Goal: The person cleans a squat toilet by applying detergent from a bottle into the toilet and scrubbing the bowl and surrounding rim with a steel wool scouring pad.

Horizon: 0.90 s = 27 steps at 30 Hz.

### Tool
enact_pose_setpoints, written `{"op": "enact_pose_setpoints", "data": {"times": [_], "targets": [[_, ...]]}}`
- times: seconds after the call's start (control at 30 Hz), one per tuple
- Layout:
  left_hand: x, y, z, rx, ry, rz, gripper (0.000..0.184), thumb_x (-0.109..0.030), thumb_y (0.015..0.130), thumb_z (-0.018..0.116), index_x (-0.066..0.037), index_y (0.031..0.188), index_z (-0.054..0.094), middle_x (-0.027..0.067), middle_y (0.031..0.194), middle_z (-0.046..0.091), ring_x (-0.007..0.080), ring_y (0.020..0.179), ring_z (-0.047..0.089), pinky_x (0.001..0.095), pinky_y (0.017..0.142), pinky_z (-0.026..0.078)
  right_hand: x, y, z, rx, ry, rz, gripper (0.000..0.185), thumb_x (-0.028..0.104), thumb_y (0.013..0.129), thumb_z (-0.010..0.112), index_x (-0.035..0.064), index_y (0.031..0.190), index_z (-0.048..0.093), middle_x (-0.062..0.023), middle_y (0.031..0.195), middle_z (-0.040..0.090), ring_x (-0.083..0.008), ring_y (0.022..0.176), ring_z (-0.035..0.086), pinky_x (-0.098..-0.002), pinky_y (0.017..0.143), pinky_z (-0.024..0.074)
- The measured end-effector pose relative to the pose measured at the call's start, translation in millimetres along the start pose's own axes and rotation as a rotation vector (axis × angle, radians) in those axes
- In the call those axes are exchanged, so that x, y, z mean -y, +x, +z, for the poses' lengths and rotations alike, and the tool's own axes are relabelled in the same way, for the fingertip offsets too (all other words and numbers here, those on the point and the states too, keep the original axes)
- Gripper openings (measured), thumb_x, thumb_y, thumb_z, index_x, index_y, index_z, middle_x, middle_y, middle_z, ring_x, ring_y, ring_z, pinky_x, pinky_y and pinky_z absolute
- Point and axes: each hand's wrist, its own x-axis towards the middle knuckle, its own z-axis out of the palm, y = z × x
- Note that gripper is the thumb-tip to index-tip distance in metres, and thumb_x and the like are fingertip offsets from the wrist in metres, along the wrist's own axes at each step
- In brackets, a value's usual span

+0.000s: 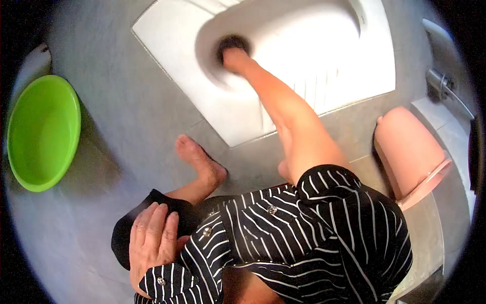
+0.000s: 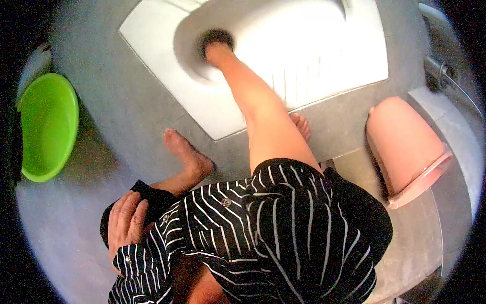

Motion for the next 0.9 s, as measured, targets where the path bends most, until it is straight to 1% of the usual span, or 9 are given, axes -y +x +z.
{"op": "enact_pose_setpoints", "data": {"times": [0.1,0.13,0.23,0.3,0.4,0.5,0.6,0.77,0.9], "targets": [[4,-2,2,-0.003,-0.021,0.016,0.051,-0.018,0.068,0.073,0.001,0.113,0.058,0.0183,0.119,0.056,0.0366,0.110,0.055,0.0480,0.092,0.046,14,-5,-50,0.268,0.788,0.280,0.035,0.015,0.082,0.059,-0.0005,0.112,0.061,-0.0125,0.109,0.063,-0.0277,0.097,0.060,-0.0385,0.084,0.0515],[9,-4,5,-0.010,-0.029,0.025,0.051,-0.018,0.068,0.073,0.001,0.113,0.058,0.0184,0.119,0.056,0.0365,0.110,0.055,0.0481,0.092,0.046,15,-15,-60,0.251,0.876,0.193,0.037,0.021,0.082,0.063,-0.0014,0.111,0.061,-0.0094,0.108,0.063,-0.0209,0.095,0.058,-0.0330,0.083,0.0505],[18,-10,10,-0.038,-0.047,0.021,0.051,-0.018,0.068,0.072,0.001,0.113,0.058,0.0181,0.118,0.056,0.0365,0.110,0.055,0.0485,0.092,0.046,44,-48,-76,-0.046,0.758,-0.154,0.042,0.025,0.084,0.061,0.0002,0.117,0.055,-0.0133,0.111,0.061,-0.0233,0.102,0.057,-0.0341,0.088,0.0460],[12,-7,2,-0.023,-0.038,0.011,0.051,-0.018,0.068,0.072,0.002,0.113,0.058,0.0182,0.118,0.056,0.0369,0.109,0.055,0.0485,0.092,0.046,44,-74,-63,-0.203,0.490,-0.438,0.046,0.032,0.085,0.056,0.0033,0.120,0.053,-0.0224,0.118,0.057,-0.0382,0.109,0.054,-0.0434,0.093,0.0436],[11,-11,3,-0.066,-0.029,0.005,0.049,-0.017,0.069,0.072,0.002,0.112,0.057,0.0185,0.117,0.057,0.0373,0.109,0.056,0.0489,0.091,0.046,30,-140,-70,0.025,0.352,-0.635,0.030,0.017,0.084,0.059,0.0085,0.112,0.053,-0.0182,0.100,0.053,-0.0376,0.096,0.055,-0.0459,0.084,0.0455],[18,-12,3,-0.096,-0.048,0.037,0.050,-0.019,0.069,0.071,0.002,0.112,0.057,0.0190,0.116,0.057,0.0377,0.108,0.056,0.0493,0.091,0.046,15,-175,-97,0.138,0.063,-0.599,0.029,0.018,0.087,0.057,0.0073,0.114,0.052,-0.0154,0.099,0.051,-0.0354,0.092,0.054,-0.0442,0.080,0.0468],[18,-14,1,-0.075,-0.036,0.043,0.050,-0.019,0.070,0.071,0.002,0.112,0.057,0.0192,0.116,0.057,0.0379,0.108,0.056,0.0495,0.090,0.046,25,-158,-81,0.055,0.075,-0.542,0.027,0.018,0.088,0.056,0.0077,0.113,0.052,-0.0169,0.096,0.049,-0.0367,0.089,0.053,-0.0465,0.077,0.0461],[16,-19,9,-0.086,-0.023,0.051,0.049,-0.020,0.071,0.071,0.002,0.113,0.057,0.0188,0.117,0.057,0.0377,0.108,0.056,0.0491,0.091,0.046,60,-76,-40,-0.356,0.292,-0.315,0.025,0.016,0.089,0.054,0.0063,0.112,0.052,-0.0202,0.101,0.049,-0.0391,0.092,0.053,-0.0465,0.079,0.0454],[21,-18,11,-0.067,-0.017,0.030,0.050,-0.021,0.072,0.071,0.001,0.115,0.057,0.0180,0.119,0.056,0.0366,0.111,0.055,0.0490,0.093,0.045,31,-106,-44,-0.171,0.245,-0.491,0.026,0.015,0.087,0.055,0.0061,0.112,0.052,-0.0202,0.103,0.049,-0.0389,0.093,0.053,-0.0461,0.080,0.0458]]}}
